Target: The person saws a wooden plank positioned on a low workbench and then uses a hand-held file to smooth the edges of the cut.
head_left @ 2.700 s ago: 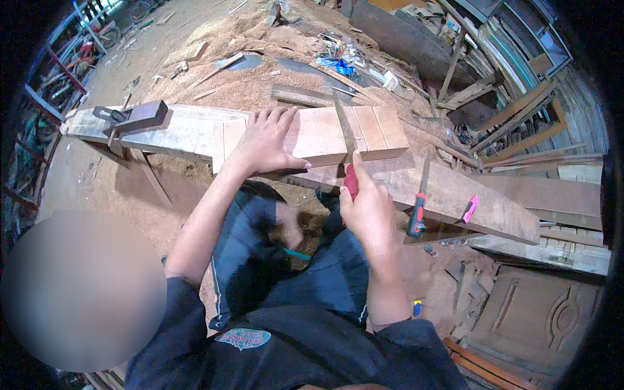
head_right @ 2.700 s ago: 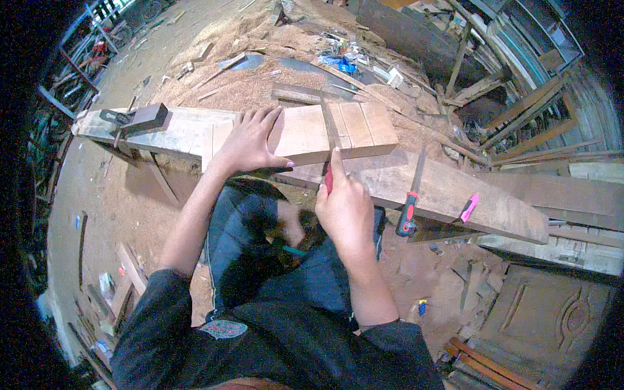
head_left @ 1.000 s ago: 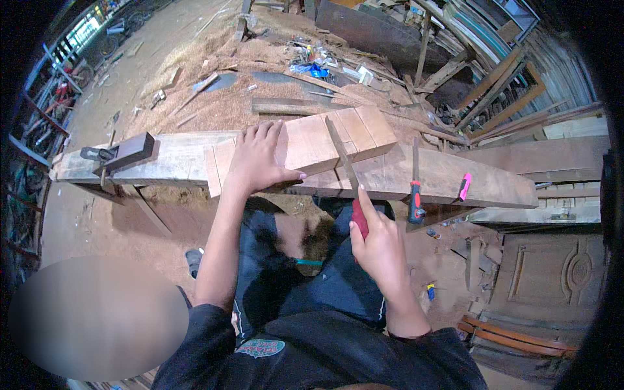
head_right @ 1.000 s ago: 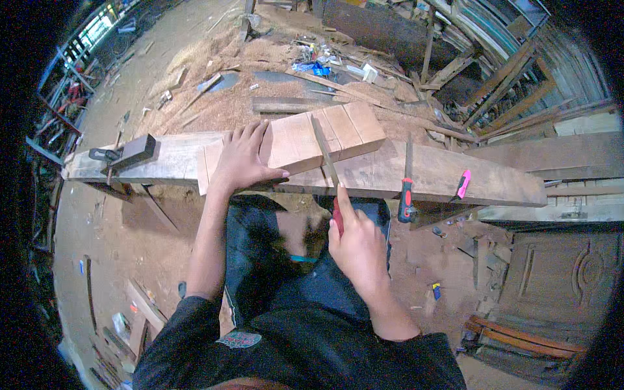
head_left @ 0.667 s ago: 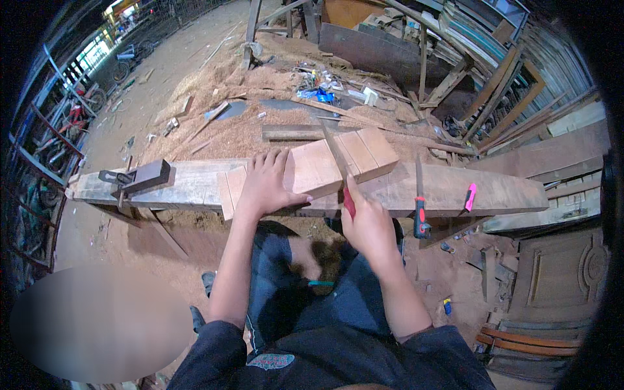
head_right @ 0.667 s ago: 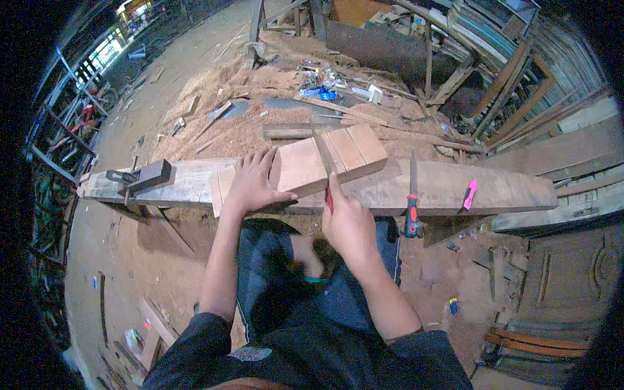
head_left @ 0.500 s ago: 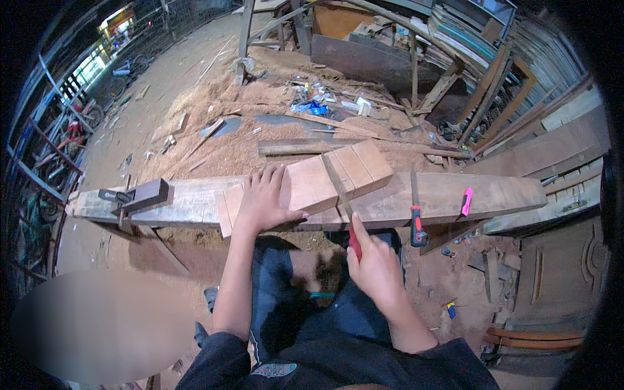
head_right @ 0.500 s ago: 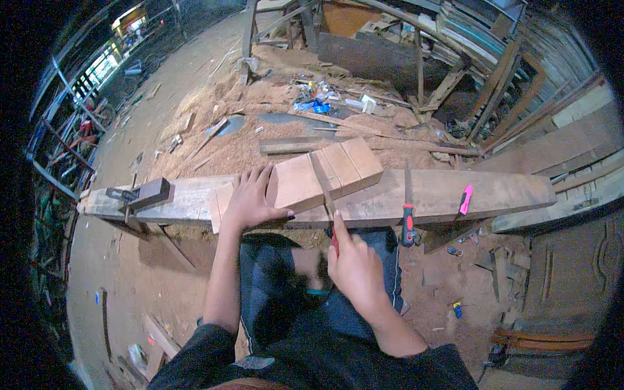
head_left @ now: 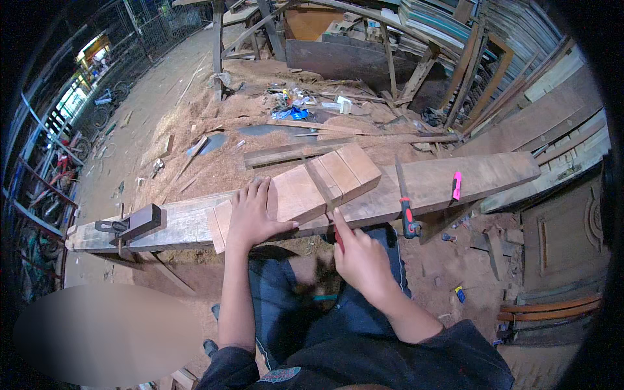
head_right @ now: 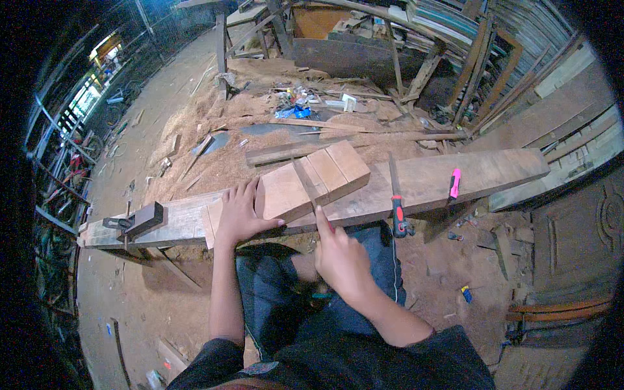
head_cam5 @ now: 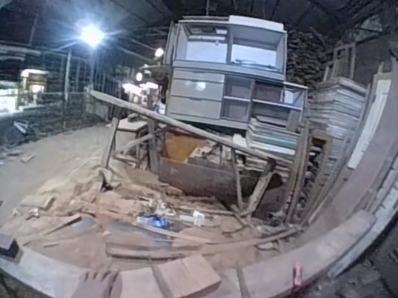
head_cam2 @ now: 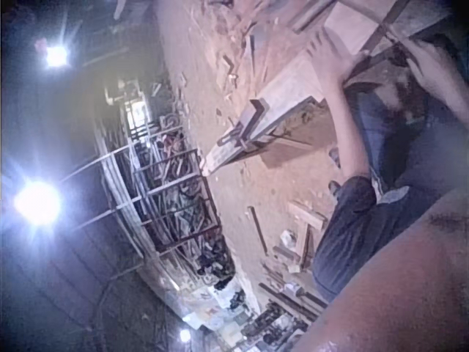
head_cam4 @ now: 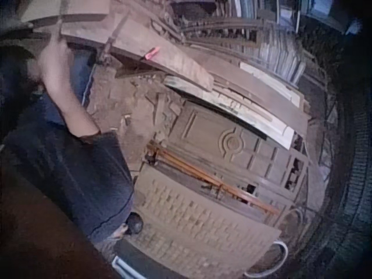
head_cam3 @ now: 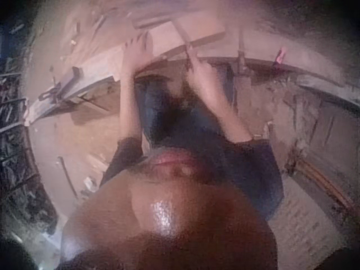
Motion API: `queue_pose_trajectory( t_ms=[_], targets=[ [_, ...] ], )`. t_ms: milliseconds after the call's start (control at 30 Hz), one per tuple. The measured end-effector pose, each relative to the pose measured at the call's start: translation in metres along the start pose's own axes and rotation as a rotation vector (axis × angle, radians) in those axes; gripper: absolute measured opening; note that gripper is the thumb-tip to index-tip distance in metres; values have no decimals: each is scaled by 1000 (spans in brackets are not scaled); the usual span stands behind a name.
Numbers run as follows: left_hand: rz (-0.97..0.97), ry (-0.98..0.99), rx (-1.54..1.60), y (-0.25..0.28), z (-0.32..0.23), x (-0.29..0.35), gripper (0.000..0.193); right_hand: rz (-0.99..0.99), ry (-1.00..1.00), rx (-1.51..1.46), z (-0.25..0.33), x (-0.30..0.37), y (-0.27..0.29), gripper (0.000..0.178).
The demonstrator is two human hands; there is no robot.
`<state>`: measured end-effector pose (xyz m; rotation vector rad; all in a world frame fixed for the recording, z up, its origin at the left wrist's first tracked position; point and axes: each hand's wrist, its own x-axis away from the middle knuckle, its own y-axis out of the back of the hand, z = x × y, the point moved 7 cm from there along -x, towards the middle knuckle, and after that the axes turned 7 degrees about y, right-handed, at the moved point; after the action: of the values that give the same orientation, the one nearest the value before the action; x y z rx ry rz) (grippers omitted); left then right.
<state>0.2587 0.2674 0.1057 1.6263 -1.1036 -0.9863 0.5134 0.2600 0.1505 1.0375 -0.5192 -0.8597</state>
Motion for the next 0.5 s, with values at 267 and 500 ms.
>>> queue_pose_trajectory(
  t_ms=[267,500],
  targets=[
    [-2,-38,2,-2,-7,-3,133,-73,75,15,-3,-23,1,71],
    [-86,-53,10,-1,-3,0,130,-97,107,79,-2,-16,-8,68]
  ],
)
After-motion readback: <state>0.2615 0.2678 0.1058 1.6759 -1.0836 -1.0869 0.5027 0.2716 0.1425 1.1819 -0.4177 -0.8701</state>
